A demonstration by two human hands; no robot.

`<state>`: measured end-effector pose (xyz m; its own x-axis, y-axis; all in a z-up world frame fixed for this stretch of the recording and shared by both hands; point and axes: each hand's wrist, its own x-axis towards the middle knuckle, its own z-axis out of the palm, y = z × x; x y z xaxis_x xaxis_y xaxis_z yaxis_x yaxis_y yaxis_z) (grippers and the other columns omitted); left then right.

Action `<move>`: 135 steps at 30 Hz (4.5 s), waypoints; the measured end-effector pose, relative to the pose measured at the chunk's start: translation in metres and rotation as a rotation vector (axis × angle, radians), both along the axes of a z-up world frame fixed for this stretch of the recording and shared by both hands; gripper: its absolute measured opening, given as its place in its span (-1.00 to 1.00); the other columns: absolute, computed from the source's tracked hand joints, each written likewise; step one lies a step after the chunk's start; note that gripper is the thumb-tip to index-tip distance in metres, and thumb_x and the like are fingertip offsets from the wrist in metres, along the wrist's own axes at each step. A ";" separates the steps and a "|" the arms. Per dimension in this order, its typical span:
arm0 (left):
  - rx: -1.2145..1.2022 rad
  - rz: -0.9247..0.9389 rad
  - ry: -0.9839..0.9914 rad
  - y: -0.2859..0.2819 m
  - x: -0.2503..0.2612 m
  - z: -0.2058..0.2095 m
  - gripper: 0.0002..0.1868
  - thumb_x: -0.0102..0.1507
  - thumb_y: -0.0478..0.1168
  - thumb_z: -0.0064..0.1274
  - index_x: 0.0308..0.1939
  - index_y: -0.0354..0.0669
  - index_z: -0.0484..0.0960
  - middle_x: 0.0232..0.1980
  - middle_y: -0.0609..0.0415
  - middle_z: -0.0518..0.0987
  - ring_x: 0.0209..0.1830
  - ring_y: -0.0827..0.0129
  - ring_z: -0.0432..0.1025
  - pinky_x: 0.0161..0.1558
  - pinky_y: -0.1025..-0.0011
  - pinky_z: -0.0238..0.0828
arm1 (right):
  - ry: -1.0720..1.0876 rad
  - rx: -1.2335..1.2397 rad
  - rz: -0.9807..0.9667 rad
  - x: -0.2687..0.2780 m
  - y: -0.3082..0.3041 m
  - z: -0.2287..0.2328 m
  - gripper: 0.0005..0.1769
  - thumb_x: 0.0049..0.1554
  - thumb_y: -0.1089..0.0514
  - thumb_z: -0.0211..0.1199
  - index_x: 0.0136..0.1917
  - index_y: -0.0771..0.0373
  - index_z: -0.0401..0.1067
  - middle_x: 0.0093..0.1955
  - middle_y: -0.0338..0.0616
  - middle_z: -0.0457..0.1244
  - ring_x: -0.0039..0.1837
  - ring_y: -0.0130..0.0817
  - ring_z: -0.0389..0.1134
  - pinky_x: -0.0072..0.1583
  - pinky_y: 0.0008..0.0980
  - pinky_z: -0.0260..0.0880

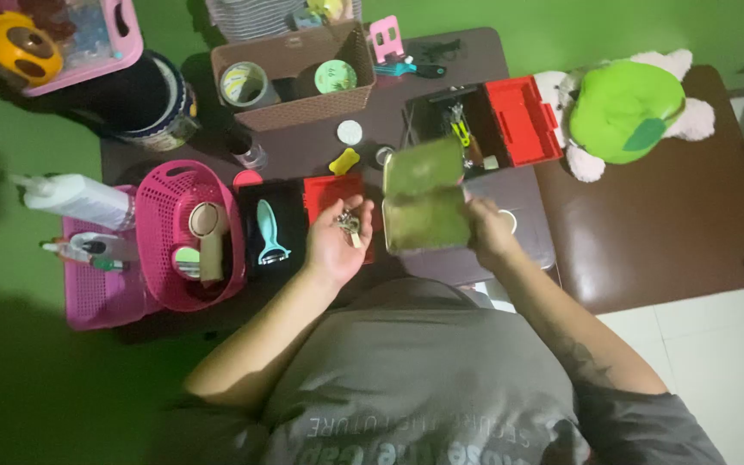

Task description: The person opens a green tin and removes small metal parts, then places them into a red toolbox. They open and close multiple red toolboxes, move a pink phone case and a yellow sponge, and handle a screwdriver and a roll of tape. The person closes the red toolbox at the end.

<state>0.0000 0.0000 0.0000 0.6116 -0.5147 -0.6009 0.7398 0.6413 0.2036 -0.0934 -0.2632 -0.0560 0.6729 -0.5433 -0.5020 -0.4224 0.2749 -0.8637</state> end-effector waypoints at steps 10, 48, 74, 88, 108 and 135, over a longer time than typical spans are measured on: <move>-0.169 0.080 -0.060 0.007 -0.017 0.052 -0.57 0.33 -0.13 -0.27 0.17 -0.31 0.43 0.18 -0.19 0.47 0.10 0.13 0.45 0.12 0.27 0.45 | 0.068 0.201 -0.122 -0.001 0.064 0.051 -0.43 -0.25 0.15 0.04 0.08 0.30 0.41 -0.16 -0.12 0.20 -0.16 -0.26 0.26 -0.17 -0.36 0.29; 0.585 -0.305 -0.565 0.002 -0.018 0.032 -0.93 0.18 -0.29 -0.06 -0.37 -0.23 0.42 -0.35 -0.12 0.44 -0.21 0.11 0.42 -0.24 0.33 0.41 | -1.168 -1.160 1.002 -0.019 0.136 0.206 -0.68 0.06 0.20 0.12 0.12 0.14 0.37 0.12 0.02 0.23 0.07 0.00 0.23 0.05 -0.07 0.17; 0.228 0.082 0.059 0.014 -0.015 0.016 -0.72 0.32 -0.06 -0.21 -0.38 -0.09 0.45 -0.46 0.15 0.42 -0.51 0.52 0.30 -0.46 0.63 0.25 | 0.177 0.370 -0.153 -0.015 0.049 0.022 -0.62 -0.18 0.28 0.07 -0.03 0.28 0.40 -0.18 -0.12 0.14 -0.14 -0.19 0.25 -0.19 -0.13 0.37; -0.235 -0.035 -0.087 0.007 -0.019 0.067 -0.51 0.35 -0.08 -0.34 0.27 -0.26 0.34 0.35 -0.15 0.32 0.33 0.13 0.26 0.24 0.24 0.30 | 0.199 -0.730 0.562 -0.038 0.030 -0.037 -0.68 -0.03 0.21 0.22 -0.04 0.49 0.43 -0.07 0.32 0.31 0.01 0.32 0.32 -0.02 0.16 0.33; -0.489 -0.215 -0.275 0.010 -0.016 0.098 -0.29 0.36 0.23 -0.53 0.34 -0.23 0.26 0.42 -0.21 0.19 0.42 0.05 0.13 0.38 0.22 0.09 | -0.691 -1.044 0.720 0.001 0.090 0.195 -0.79 -0.05 0.30 0.32 -0.09 0.27 0.47 -0.14 0.00 0.24 -0.10 -0.03 0.31 -0.05 -0.16 0.36; -0.192 -0.356 -0.177 -0.020 -0.040 0.110 -0.48 0.27 0.17 -0.10 0.07 -0.16 0.51 0.15 -0.07 0.50 0.15 0.20 0.41 0.16 0.33 0.35 | -0.701 -1.013 0.599 -0.004 0.084 0.213 -0.87 0.03 0.26 0.33 -0.09 0.22 0.53 -0.14 -0.09 0.26 -0.06 -0.09 0.32 -0.02 -0.20 0.32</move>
